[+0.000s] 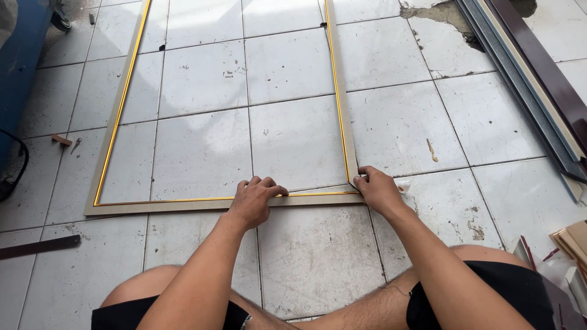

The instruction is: Assembling a picture frame by applying glue to the mitered corners and joining the segments together on the floor.

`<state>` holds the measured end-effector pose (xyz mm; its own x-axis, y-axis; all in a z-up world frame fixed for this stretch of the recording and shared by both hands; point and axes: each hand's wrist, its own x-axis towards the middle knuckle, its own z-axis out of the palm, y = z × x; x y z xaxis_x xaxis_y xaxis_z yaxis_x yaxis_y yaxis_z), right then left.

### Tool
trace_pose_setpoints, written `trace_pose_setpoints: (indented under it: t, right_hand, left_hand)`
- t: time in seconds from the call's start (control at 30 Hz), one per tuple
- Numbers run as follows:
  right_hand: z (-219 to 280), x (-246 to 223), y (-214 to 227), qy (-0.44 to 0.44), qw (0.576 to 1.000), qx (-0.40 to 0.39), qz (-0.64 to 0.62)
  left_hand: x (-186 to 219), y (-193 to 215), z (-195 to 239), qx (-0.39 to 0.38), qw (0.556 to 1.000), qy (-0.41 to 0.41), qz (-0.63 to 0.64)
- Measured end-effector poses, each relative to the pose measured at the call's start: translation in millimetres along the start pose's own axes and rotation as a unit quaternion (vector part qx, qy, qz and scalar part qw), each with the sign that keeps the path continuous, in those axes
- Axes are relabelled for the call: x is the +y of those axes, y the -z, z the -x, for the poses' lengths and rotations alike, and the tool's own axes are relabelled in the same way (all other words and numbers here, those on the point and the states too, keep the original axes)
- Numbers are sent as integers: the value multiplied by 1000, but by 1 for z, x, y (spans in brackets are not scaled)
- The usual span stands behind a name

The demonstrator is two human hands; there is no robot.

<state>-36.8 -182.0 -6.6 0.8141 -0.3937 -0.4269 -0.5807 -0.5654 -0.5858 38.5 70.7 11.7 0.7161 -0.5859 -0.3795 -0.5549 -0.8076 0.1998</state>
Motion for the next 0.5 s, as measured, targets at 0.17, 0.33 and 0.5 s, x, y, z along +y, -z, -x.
trace_pose_setpoints:
  t: [0.17, 0.33, 0.5]
  right_hand:
    - [-12, 16, -7, -17, 1000, 7, -13]
    - [-4, 7, -6, -11, 1000, 22, -2]
    - [-1, -4, -9, 6, 1000, 24, 19]
  left_hand:
    - [-26, -7, -9, 52, 996, 67, -15]
    - [-43, -16, -19, 95, 982, 162, 2]
    - [-12, -14, -24, 63, 996, 53, 16]
